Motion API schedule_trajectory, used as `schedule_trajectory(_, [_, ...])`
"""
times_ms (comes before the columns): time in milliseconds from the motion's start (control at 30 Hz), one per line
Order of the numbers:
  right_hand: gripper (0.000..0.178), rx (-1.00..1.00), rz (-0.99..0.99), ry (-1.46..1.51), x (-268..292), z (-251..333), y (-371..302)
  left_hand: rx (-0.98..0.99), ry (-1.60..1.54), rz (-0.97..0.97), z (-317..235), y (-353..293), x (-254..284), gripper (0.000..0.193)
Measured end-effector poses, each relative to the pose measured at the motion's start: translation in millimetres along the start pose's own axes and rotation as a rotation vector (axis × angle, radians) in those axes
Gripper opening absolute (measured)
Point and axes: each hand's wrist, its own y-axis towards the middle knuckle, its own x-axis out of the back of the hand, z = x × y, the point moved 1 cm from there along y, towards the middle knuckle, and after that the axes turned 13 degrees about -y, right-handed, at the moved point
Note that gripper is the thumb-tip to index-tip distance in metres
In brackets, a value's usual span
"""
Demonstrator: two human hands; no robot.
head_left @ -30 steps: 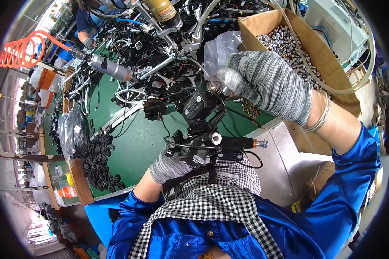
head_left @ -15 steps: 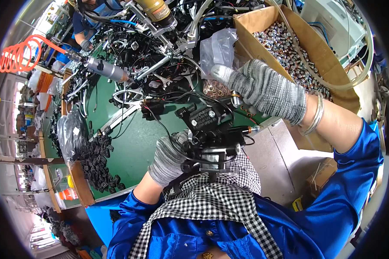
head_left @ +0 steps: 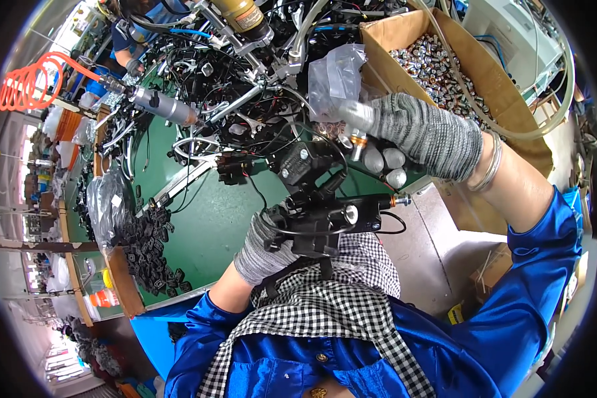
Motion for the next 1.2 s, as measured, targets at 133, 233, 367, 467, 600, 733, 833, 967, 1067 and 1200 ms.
schedule_trajectory(133, [0.033, 0.093, -0.051, 0.068, -5.5, 6.4, -3.1, -0.044, 0.165, 0.022, 4.3, -2.0, -0.1, 0.03])
schedule_trajectory(233, [0.023, 0.308, -0.125, -0.051, 6.3, 11.9, -8.3, -0.065, 0.102, -0.021, 3.1, -2.5, 1.0, 0.029])
schedule_trajectory(367, [0.022, 0.641, -0.395, -0.496, 0.0, 23.6, -12.7, 0.043, 0.058, 0.032, 6.6, -5.3, -1.2, 0.028])
schedule_trajectory(467, [0.021, 0.795, -0.519, -0.756, -1.6, 22.3, -13.3, -0.01, 0.163, 0.11, 8.0, -8.9, -3.0, 0.026])
schedule_trajectory(600, [0.022, 0.914, -0.565, -0.954, -3.3, 20.5, -14.5, -0.506, 0.822, 0.132, -12.4, 0.2, 2.8, 0.023])
schedule_trajectory(733, [0.023, 0.988, -0.602, -1.003, -5.1, 19.0, -14.5, -0.523, 0.591, 0.074, -12.9, 1.3, 4.3, 0.027])
schedule_trajectory(833, [0.023, 1.027, -0.541, -0.835, -3.9, 16.4, -13.6, -0.389, 0.363, 0.124, -1.1, -8.0, 4.2, 0.036])
schedule_trajectory(967, [0.021, 0.751, -0.497, -0.672, -4.4, 21.2, -20.7, -0.403, 0.324, 0.12, 3.9, -11.4, 4.2, 0.041])
schedule_trajectory(1067, [0.019, 0.778, -0.477, -0.859, -1.3, 24.9, -23.9, -0.449, 0.457, 0.153, -0.6, -6.0, 7.0, 0.035])
schedule_trajectory(1200, [0.02, 0.605, -0.401, -0.733, -0.5, 21.2, -22.6, -0.381, 0.528, 0.215, -1.0, -4.9, 7.0, 0.03])
